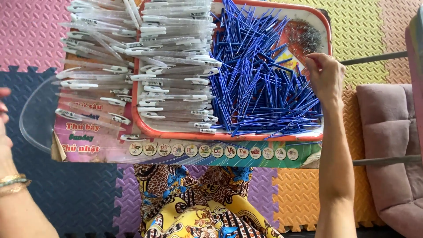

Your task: Assembling ballpoint pens by inserting blue ink refills into white pen bodies.

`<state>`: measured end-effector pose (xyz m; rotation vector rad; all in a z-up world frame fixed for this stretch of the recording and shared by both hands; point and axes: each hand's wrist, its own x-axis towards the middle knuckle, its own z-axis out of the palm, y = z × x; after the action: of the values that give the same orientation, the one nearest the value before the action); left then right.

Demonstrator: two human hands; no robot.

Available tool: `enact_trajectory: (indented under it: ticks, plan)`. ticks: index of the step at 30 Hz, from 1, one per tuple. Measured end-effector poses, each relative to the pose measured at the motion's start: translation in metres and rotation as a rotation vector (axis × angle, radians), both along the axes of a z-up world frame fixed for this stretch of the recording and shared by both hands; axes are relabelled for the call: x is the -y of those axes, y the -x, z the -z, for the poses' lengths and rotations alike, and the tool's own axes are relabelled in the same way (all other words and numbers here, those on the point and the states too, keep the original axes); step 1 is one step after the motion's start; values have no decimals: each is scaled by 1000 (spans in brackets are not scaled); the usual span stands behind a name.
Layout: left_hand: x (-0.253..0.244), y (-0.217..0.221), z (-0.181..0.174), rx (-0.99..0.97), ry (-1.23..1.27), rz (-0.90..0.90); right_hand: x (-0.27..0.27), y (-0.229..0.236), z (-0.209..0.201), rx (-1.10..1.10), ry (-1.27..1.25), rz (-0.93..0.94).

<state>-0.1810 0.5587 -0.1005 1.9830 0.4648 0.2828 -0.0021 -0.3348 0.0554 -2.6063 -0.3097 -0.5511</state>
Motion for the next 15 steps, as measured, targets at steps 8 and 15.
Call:
enact_trajectory:
  ticks: [8, 15]
  plan:
    - [72, -1, -15, 41, -439, -59, -40, 36, -30, -630, -408, 130]
    - [190, -58, -129, 338, -600, 75, -16, 17, -28, -431, -379, 130]
